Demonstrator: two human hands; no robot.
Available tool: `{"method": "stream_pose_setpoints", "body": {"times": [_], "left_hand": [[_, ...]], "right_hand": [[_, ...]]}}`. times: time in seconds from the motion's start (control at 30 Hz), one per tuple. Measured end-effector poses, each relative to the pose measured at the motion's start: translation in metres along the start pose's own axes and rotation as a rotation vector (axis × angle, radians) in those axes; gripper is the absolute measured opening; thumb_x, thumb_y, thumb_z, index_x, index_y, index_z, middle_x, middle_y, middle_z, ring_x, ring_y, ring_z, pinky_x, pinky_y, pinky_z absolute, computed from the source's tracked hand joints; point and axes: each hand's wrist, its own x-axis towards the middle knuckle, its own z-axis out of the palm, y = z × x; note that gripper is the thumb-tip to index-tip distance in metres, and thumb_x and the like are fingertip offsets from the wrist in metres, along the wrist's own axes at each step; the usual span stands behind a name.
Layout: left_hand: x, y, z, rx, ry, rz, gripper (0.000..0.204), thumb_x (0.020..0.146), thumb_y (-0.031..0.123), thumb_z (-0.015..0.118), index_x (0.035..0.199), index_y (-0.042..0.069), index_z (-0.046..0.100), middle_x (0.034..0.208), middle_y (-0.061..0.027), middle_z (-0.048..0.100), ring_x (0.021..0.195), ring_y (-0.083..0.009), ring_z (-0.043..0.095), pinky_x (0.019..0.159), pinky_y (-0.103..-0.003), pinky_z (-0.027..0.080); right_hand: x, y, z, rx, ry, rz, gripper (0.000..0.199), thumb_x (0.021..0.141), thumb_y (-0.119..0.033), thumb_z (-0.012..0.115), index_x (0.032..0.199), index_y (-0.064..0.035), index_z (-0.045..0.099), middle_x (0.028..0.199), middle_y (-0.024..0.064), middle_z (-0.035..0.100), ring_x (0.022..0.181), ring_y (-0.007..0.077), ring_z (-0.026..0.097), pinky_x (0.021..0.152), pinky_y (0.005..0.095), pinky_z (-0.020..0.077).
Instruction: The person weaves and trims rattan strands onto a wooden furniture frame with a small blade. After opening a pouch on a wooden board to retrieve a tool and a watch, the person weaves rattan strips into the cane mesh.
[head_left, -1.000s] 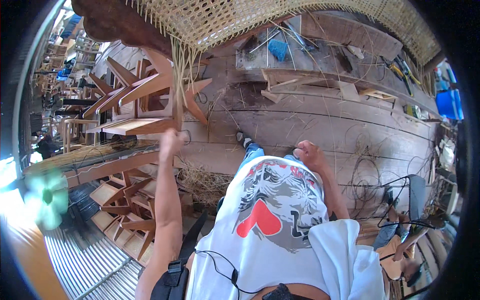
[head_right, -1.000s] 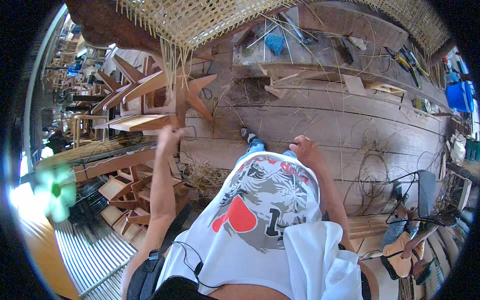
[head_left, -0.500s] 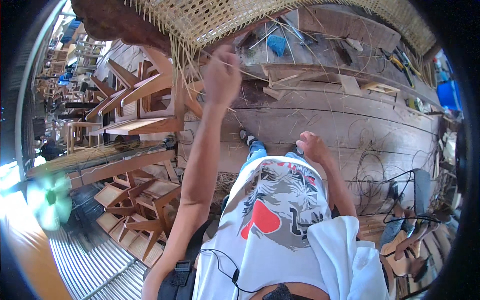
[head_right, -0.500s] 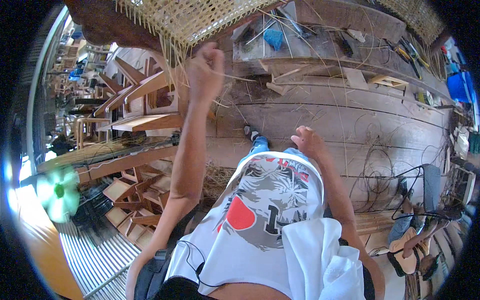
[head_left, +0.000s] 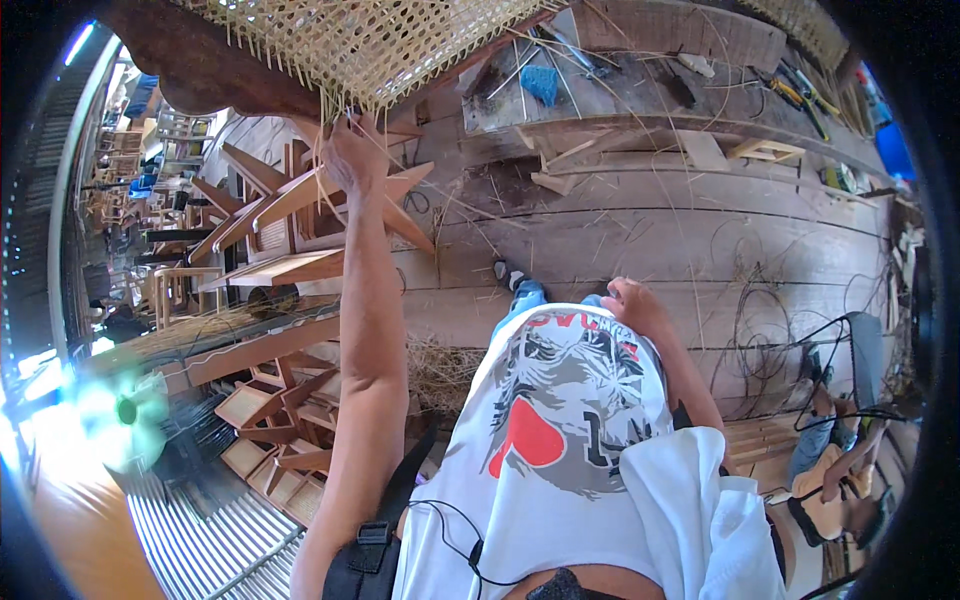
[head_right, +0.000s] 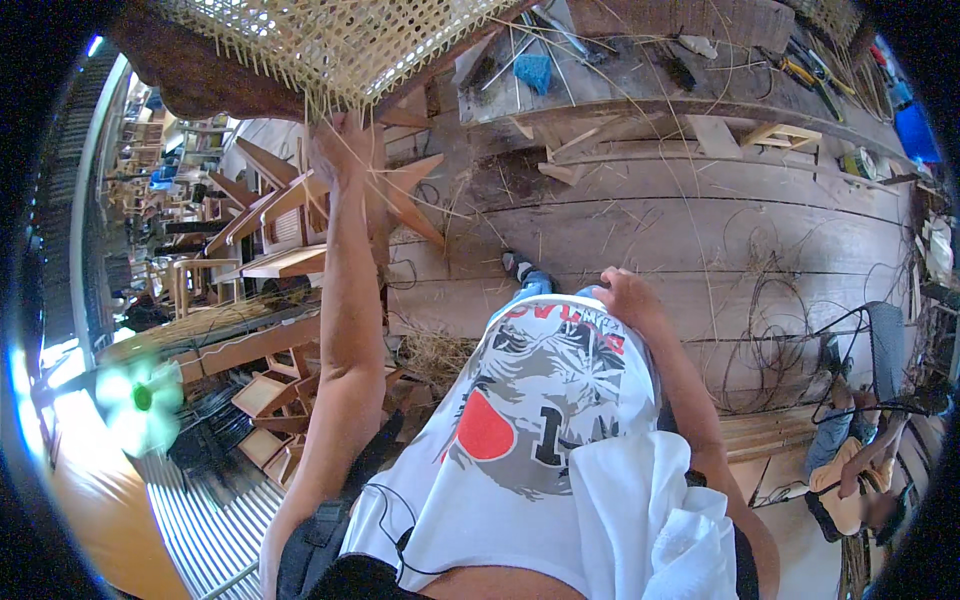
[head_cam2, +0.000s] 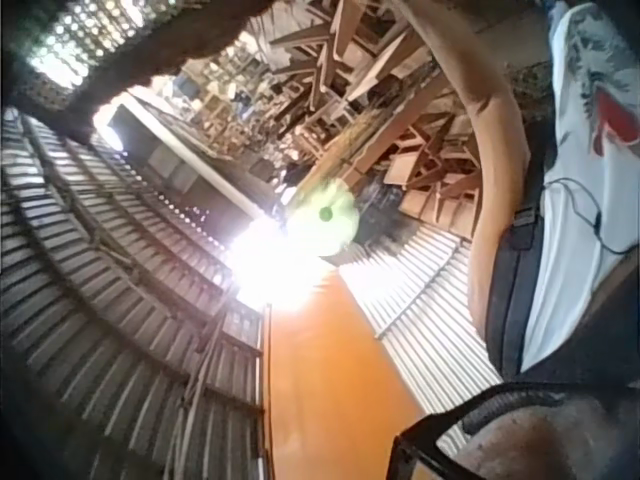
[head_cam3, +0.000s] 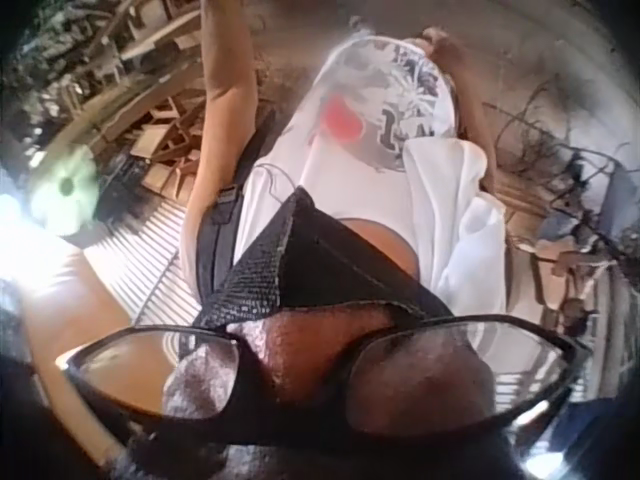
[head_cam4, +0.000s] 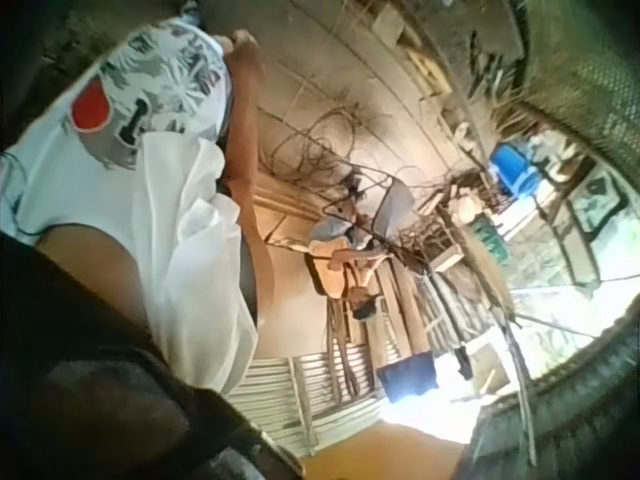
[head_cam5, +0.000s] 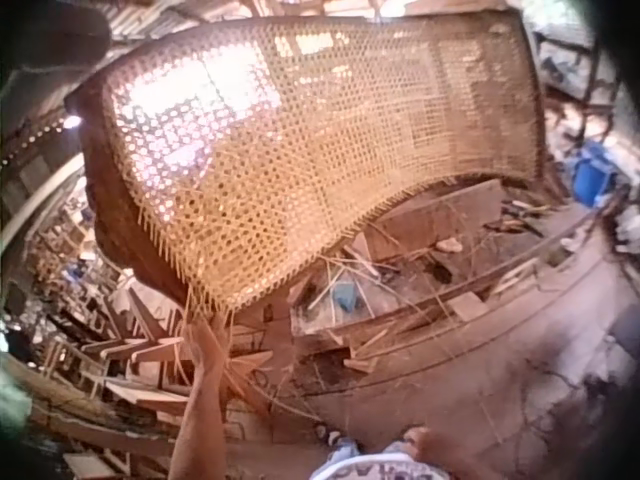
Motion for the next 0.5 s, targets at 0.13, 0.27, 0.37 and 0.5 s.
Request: {"method": "stream_pose_setpoints", "body": {"times": [0.13, 0.27, 0.37, 0.5], "left_hand": [[-0.001, 0.001, -0.006, -0.063, 0.035, -0.058, 0.027, 0.098, 0.027, 0.061, 0.112, 0.008, 0.074, 0.097, -0.0239, 0.075, 0.094, -0.0439, 0.072, 0.084, -0.056, 0.055], [0.005, -0.005, 0.005, -0.194, 0.087, 0.007, 0.026, 0.100, 0.025, 0.058, 0.118, 0.013, 0.072, 0.097, -0.0229, 0.075, 0.095, -0.0440, 0.072, 0.084, -0.056, 0.055], [0.008, -0.013, 0.016, -0.194, 0.172, 0.046, 0.027, 0.099, 0.025, 0.057, 0.118, 0.013, 0.073, 0.097, -0.0228, 0.075, 0.095, -0.0438, 0.072, 0.084, -0.056, 0.055], [-0.008, -0.006, 0.011, -0.149, 0.138, -0.004, 0.028, 0.098, 0.026, 0.057, 0.114, 0.011, 0.074, 0.096, -0.0224, 0.075, 0.094, -0.0428, 0.073, 0.083, -0.054, 0.055]], "right_hand": [[0.012, -0.014, -0.011, 0.006, 0.015, -0.034, 0.043, 0.096, -0.033, 0.069, 0.121, 0.0028, 0.067, 0.122, 0.0267, 0.070, 0.115, 0.0437, 0.067, 0.099, 0.0500, 0.0527], [0.017, -0.030, -0.023, -0.009, 0.029, -0.016, 0.043, 0.097, -0.032, 0.067, 0.122, 0.0028, 0.066, 0.124, 0.0275, 0.069, 0.115, 0.0446, 0.067, 0.098, 0.0507, 0.0529], [0.016, -0.035, -0.026, -0.008, 0.024, -0.011, 0.042, 0.097, -0.032, 0.067, 0.122, 0.0023, 0.067, 0.123, 0.0276, 0.069, 0.116, 0.0446, 0.067, 0.098, 0.0513, 0.0529], [0.012, -0.031, -0.024, -0.028, 0.040, -0.020, 0.041, 0.097, -0.033, 0.067, 0.122, 0.0005, 0.067, 0.120, 0.0269, 0.070, 0.115, 0.0441, 0.067, 0.097, 0.0516, 0.0531]]}}
